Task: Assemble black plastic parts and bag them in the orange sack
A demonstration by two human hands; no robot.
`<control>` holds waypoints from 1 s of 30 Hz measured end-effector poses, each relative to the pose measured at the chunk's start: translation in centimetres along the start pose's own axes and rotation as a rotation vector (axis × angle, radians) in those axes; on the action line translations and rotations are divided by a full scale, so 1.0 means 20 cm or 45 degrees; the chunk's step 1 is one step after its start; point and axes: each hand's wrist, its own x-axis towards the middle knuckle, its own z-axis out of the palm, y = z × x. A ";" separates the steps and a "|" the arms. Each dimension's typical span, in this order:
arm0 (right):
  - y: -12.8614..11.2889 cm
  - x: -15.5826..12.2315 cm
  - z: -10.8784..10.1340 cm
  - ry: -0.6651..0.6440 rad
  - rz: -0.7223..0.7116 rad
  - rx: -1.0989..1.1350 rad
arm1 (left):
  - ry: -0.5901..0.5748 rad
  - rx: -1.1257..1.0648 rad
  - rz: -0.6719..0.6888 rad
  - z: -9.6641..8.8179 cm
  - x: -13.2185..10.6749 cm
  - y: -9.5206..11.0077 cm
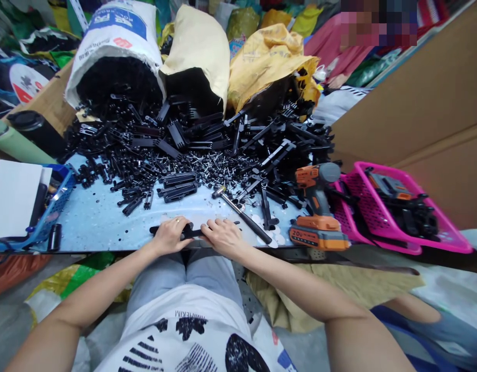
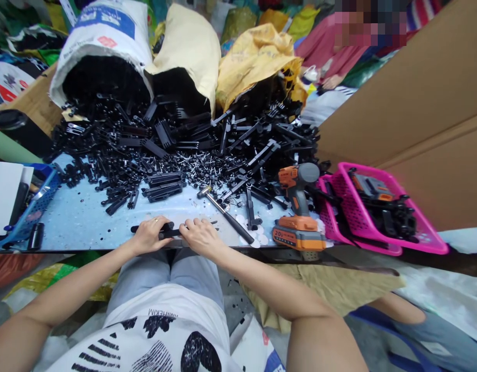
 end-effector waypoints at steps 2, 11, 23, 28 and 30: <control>0.01 0.01 0.00 0.010 -0.032 0.014 | 0.016 -0.010 0.004 0.00 0.00 0.00; 0.22 -0.12 0.27 0.162 -0.019 0.158 | -0.173 0.020 0.044 0.08 0.29 0.12; 0.62 0.09 0.24 0.171 0.760 0.169 | -0.046 0.213 -0.173 0.14 0.88 0.03; 0.78 0.33 0.28 0.033 0.999 0.256 | 0.382 -0.582 -0.494 -0.03 0.45 -0.01; 0.80 0.36 0.29 0.047 1.027 0.310 | 0.470 -0.993 -0.757 -0.08 0.26 -0.05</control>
